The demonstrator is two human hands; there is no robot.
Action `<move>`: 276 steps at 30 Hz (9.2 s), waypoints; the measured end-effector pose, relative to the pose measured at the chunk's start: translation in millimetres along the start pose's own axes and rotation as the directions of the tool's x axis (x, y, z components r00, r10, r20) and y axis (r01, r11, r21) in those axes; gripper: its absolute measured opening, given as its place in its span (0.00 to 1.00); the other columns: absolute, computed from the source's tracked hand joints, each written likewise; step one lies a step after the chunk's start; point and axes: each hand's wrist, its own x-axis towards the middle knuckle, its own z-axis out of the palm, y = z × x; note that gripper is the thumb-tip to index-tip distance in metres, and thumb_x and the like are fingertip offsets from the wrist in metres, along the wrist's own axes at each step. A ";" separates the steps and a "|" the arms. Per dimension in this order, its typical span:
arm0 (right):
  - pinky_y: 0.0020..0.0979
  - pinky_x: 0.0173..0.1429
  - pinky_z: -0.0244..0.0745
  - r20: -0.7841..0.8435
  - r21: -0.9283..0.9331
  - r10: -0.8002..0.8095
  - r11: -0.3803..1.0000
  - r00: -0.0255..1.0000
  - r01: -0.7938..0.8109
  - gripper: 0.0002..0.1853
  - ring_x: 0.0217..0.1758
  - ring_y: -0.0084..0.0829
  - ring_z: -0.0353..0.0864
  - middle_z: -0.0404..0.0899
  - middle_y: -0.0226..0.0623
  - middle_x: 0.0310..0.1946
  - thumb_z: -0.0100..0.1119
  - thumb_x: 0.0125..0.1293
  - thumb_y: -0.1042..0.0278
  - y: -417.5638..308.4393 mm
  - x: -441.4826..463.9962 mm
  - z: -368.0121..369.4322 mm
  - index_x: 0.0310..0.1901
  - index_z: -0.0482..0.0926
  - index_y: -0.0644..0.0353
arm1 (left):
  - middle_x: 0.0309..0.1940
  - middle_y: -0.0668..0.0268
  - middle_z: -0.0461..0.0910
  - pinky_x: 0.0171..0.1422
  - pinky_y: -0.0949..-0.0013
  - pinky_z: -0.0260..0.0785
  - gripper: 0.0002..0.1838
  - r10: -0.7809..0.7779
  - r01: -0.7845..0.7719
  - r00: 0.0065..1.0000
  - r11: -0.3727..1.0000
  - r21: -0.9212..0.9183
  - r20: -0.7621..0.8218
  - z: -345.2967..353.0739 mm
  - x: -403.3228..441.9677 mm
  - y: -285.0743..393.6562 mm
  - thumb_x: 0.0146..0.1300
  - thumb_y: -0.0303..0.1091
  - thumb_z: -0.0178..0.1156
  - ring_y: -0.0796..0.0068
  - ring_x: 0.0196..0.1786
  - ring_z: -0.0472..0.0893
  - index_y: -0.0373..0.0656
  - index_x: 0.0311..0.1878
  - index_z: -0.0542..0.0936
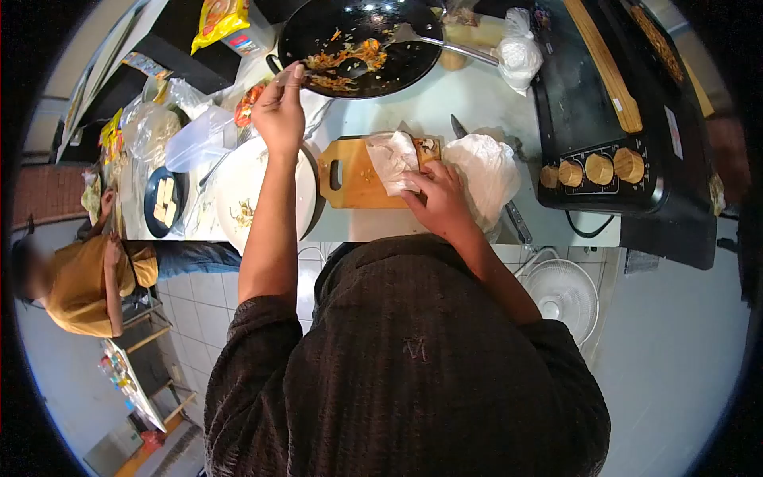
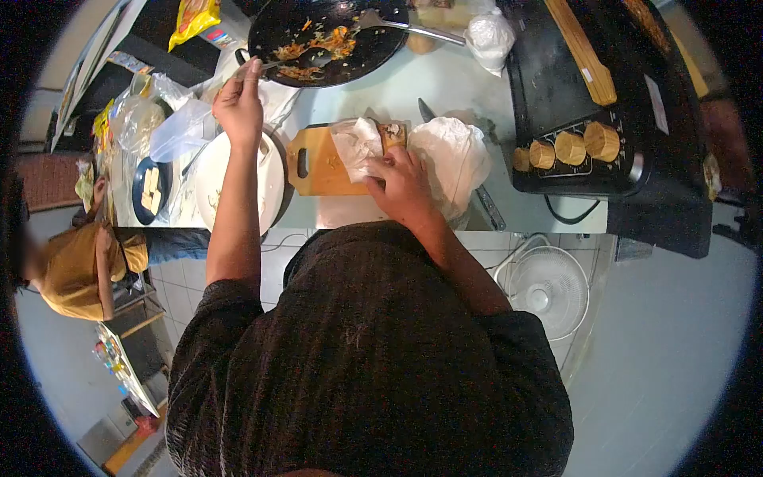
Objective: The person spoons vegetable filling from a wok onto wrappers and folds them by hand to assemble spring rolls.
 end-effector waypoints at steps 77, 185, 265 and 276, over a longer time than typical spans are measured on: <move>0.47 0.54 0.69 -0.044 0.032 -0.085 0.996 0.995 0.087 0.14 0.47 0.46 0.78 0.82 0.37 0.41 0.55 0.60 0.73 11.7 9.6 0.6 0.46 0.85 0.53 | 0.35 0.61 0.84 0.40 0.75 0.77 0.06 -0.663 0.592 0.690 0.748 -0.301 -0.291 -235.7 -102.5 -4.6 0.63 0.25 0.68 0.74 0.33 0.82 0.34 0.41 0.82; 0.33 0.43 0.80 0.039 0.363 0.075 0.928 0.996 -0.084 0.07 0.34 0.37 0.87 0.88 0.42 0.34 0.66 0.63 0.68 25.6 25.9 0.7 0.40 0.88 0.59 | 0.47 0.57 0.83 0.51 0.72 0.77 0.10 -0.493 0.380 0.859 0.796 -0.471 -0.140 -122.5 -74.1 31.1 0.70 0.28 0.62 0.69 0.44 0.84 0.32 0.49 0.81; 0.43 0.65 0.67 -0.060 0.278 0.057 0.960 0.997 -0.038 0.10 0.58 0.41 0.77 0.78 0.35 0.53 0.69 0.54 0.64 24.8 12.2 6.5 0.37 0.84 0.56 | 0.42 0.71 0.84 0.63 0.54 0.56 0.14 0.007 -0.036 0.589 0.999 0.017 0.808 -10.5 -139.0 -13.1 0.56 0.37 0.72 0.62 0.60 0.76 0.49 0.45 0.85; 0.45 0.64 0.59 0.175 0.140 0.005 0.990 0.985 -0.030 0.26 0.59 0.42 0.72 0.80 0.35 0.51 0.73 0.50 0.57 24.1 28.7 -2.0 0.52 0.80 0.51 | 0.54 0.67 0.74 0.61 0.52 0.56 0.22 -0.078 -0.352 0.584 0.873 0.338 0.808 -11.6 -143.0 2.0 0.53 0.46 0.74 0.57 0.59 0.68 0.51 0.50 0.83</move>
